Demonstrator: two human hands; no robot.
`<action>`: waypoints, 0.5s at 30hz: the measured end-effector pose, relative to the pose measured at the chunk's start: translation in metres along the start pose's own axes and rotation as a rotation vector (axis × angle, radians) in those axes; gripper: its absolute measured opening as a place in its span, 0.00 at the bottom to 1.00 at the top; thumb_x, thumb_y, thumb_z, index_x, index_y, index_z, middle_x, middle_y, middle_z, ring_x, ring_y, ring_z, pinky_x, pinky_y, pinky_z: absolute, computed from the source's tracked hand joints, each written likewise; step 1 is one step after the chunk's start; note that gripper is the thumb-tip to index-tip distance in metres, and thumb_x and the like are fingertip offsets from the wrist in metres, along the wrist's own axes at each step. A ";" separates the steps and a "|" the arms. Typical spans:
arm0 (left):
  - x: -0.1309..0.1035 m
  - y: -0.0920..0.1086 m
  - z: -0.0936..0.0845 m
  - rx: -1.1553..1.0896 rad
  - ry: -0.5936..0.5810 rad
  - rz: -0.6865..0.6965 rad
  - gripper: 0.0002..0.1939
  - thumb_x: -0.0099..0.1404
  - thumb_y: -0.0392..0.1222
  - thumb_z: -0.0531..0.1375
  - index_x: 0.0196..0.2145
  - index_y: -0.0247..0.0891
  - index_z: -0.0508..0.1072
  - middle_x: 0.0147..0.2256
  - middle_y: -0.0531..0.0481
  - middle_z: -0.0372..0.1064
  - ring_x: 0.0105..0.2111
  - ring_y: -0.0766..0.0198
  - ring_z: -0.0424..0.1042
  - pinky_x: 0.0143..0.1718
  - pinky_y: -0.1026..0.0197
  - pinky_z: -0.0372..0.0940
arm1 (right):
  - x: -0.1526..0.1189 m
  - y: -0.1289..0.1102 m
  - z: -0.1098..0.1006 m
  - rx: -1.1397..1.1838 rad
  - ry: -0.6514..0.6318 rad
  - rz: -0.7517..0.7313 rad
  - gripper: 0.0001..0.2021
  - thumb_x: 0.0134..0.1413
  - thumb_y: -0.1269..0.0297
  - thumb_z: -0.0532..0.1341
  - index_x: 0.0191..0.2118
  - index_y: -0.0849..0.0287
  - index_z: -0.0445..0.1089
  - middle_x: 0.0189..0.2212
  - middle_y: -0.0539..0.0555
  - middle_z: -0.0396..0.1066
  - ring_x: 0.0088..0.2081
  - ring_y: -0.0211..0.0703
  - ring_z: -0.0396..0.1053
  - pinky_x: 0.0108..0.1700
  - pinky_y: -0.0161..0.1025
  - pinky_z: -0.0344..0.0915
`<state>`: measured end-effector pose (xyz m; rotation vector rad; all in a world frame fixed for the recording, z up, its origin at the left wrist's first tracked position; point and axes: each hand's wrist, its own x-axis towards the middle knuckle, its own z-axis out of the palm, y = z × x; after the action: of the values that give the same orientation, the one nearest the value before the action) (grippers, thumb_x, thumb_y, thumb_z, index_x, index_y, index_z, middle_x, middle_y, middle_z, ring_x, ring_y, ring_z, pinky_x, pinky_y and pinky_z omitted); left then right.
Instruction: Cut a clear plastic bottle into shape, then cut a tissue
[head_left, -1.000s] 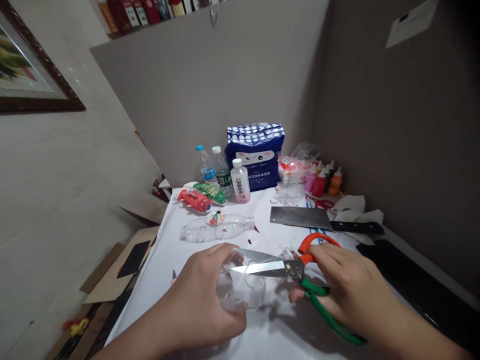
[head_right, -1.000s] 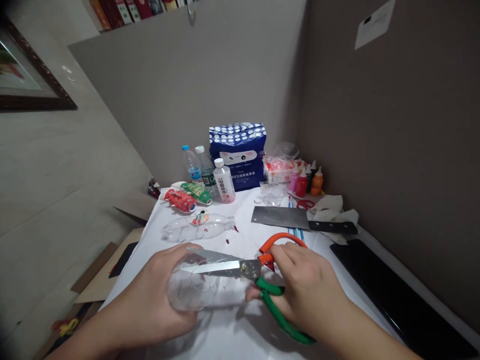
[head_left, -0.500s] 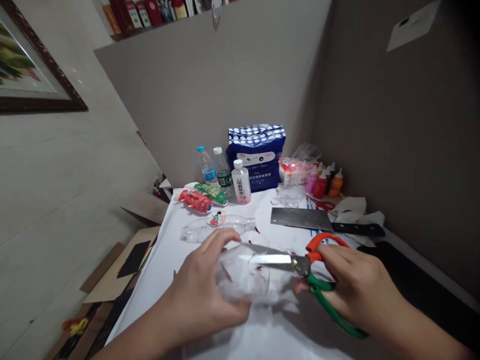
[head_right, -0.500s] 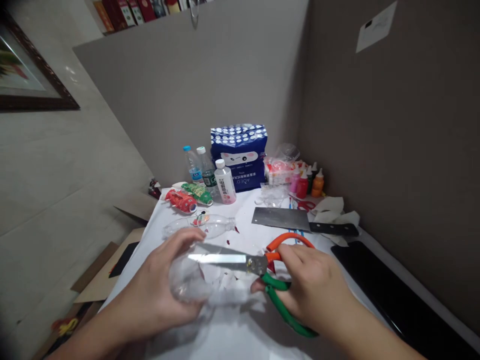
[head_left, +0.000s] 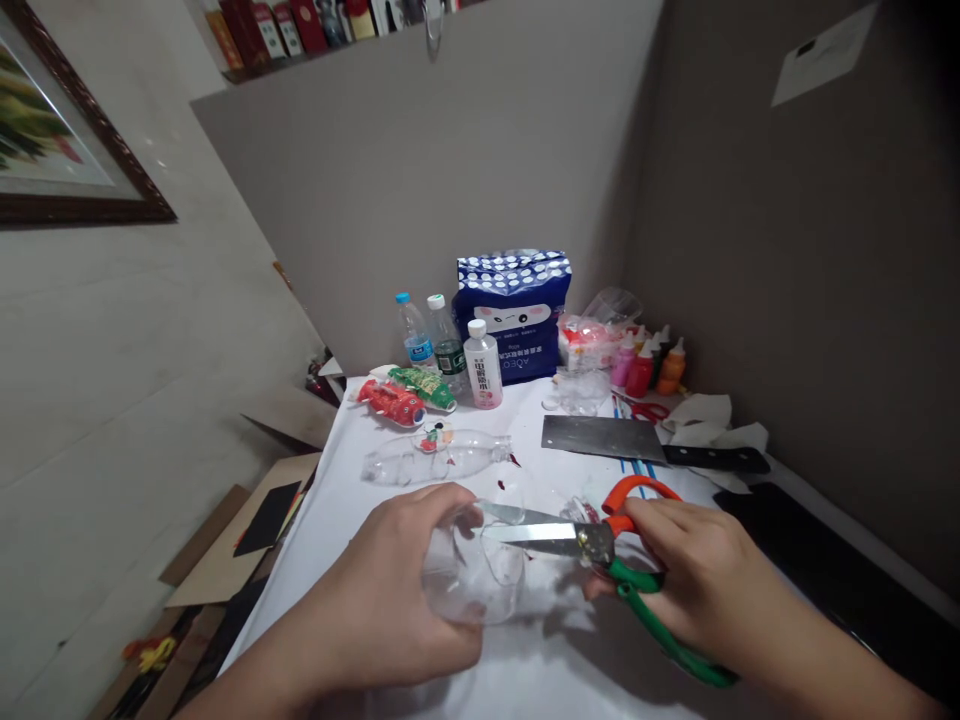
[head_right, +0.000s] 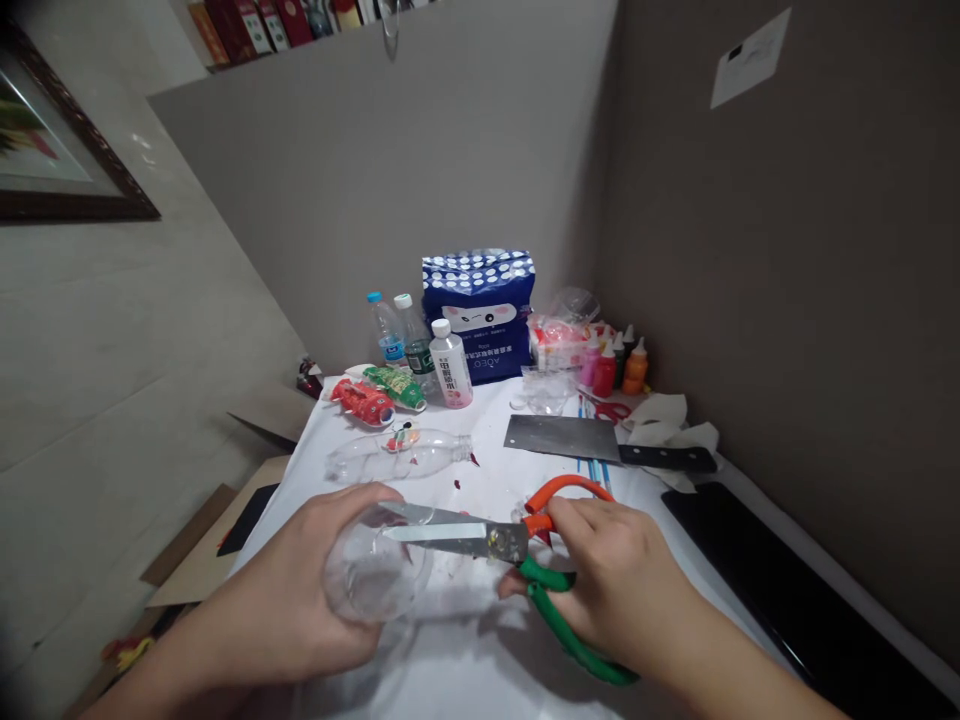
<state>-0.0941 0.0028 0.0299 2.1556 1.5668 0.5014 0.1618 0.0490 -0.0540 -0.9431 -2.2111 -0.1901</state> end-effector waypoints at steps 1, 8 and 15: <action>0.000 0.000 0.001 -0.001 0.022 0.018 0.25 0.41 0.32 0.62 0.40 0.44 0.68 0.40 0.54 0.70 0.40 0.58 0.70 0.42 0.60 0.66 | 0.000 0.000 0.000 0.015 0.008 -0.003 0.17 0.50 0.47 0.62 0.28 0.57 0.64 0.18 0.49 0.64 0.19 0.40 0.64 0.21 0.35 0.58; 0.005 -0.005 0.014 0.097 0.362 0.035 0.44 0.46 0.43 0.67 0.59 0.46 0.54 0.60 0.47 0.54 0.59 0.53 0.55 0.59 0.53 0.56 | -0.003 -0.002 0.004 0.001 0.038 0.084 0.17 0.52 0.47 0.61 0.32 0.58 0.66 0.20 0.51 0.68 0.21 0.42 0.68 0.22 0.35 0.61; 0.007 -0.008 0.017 0.096 0.199 -0.049 0.27 0.46 0.37 0.62 0.47 0.45 0.65 0.44 0.52 0.71 0.43 0.56 0.71 0.48 0.55 0.65 | -0.002 -0.001 0.004 -0.044 -0.131 0.122 0.18 0.48 0.47 0.62 0.35 0.57 0.65 0.31 0.55 0.70 0.29 0.48 0.71 0.26 0.40 0.66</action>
<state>-0.0893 0.0096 0.0115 2.1878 1.7782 0.6548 0.1596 0.0487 -0.0577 -1.1403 -2.2671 -0.1234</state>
